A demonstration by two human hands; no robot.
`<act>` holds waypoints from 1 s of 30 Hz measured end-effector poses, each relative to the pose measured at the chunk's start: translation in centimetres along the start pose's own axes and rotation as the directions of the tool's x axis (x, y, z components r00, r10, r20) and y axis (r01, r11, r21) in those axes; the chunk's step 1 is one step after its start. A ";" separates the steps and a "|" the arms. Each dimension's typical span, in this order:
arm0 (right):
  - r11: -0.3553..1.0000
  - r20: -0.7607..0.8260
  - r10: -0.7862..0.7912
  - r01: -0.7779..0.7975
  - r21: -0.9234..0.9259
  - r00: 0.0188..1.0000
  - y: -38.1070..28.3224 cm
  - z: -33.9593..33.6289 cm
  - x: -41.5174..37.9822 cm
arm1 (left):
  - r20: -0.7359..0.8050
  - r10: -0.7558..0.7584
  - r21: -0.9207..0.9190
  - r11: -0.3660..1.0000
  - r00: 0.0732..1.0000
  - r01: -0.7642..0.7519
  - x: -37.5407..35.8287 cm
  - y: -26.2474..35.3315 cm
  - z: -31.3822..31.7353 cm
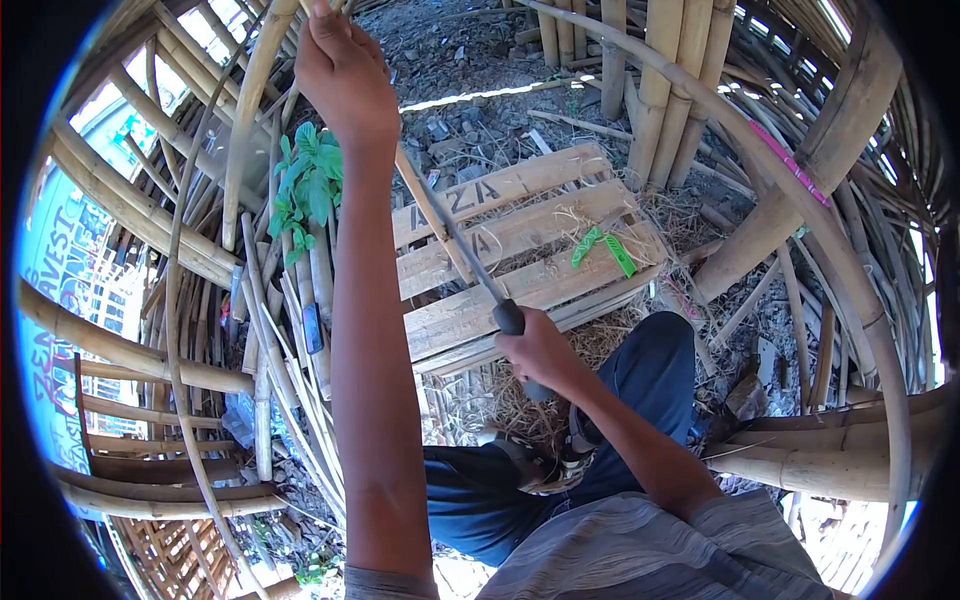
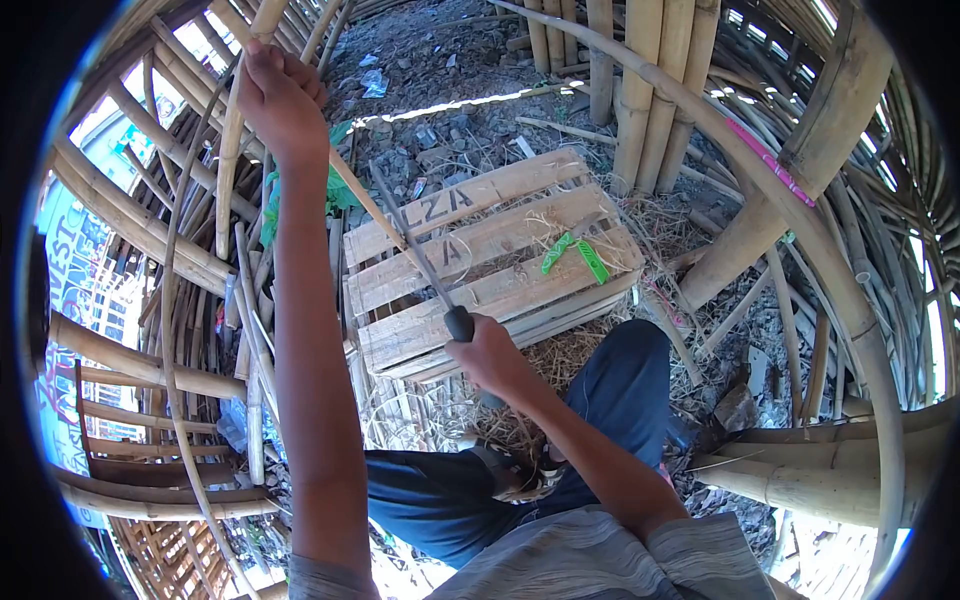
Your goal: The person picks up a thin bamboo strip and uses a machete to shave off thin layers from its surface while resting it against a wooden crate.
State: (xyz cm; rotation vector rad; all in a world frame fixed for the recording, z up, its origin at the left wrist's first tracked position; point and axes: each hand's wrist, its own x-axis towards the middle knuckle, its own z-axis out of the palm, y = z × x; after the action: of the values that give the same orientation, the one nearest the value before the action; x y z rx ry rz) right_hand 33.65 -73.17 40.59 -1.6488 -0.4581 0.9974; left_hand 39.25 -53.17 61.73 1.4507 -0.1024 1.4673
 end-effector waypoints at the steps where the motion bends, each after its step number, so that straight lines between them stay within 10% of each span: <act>1: 1.000 0.003 0.000 0.000 0.000 1.000 0.1 -0.2 0.1 | -0.001 0.000 0.003 1.000 1.000 0.000 0.0 0.0 -0.1; 4: 0.980 0.106 0.032 -0.053 0.192 0.994 1.2 -0.1 0.5 | 0.006 0.005 0.001 1.000 1.000 -0.005 0.0 -0.1 0.1; 6: 0.894 -0.221 -0.306 0.200 -0.401 0.926 2.2 1.2 0.2 | 0.034 -0.019 -0.050 0.999 0.999 0.021 0.2 -0.4 0.4; 20: 0.809 -0.284 -0.320 0.104 -0.579 0.904 2.5 0.9 1.3 | -0.014 -0.012 -0.006 1.000 1.000 0.012 -0.2 -0.4 0.7; 25: 0.559 -0.208 -0.432 0.079 -0.825 0.877 0.9 -2.4 1.5 | -0.032 0.049 0.059 0.997 0.998 -0.047 -0.5 -0.7 1.6; 27: 0.541 -0.187 -0.488 0.127 -0.832 0.853 -0.1 -3.3 1.2 | -0.016 0.077 0.160 0.984 0.997 -0.073 -0.7 -0.6 2.1; 30: 0.960 -0.144 -0.209 0.175 -0.217 0.967 -0.6 -2.0 1.4 | 0.020 0.194 0.230 0.954 0.981 -0.194 -0.4 -1.7 2.2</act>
State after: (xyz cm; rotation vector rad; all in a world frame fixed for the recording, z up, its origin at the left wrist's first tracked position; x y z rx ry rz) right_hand 36.15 -73.18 40.73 -1.8131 -0.6116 0.6803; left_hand 41.79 -54.05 61.10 1.6638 -0.0755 1.6858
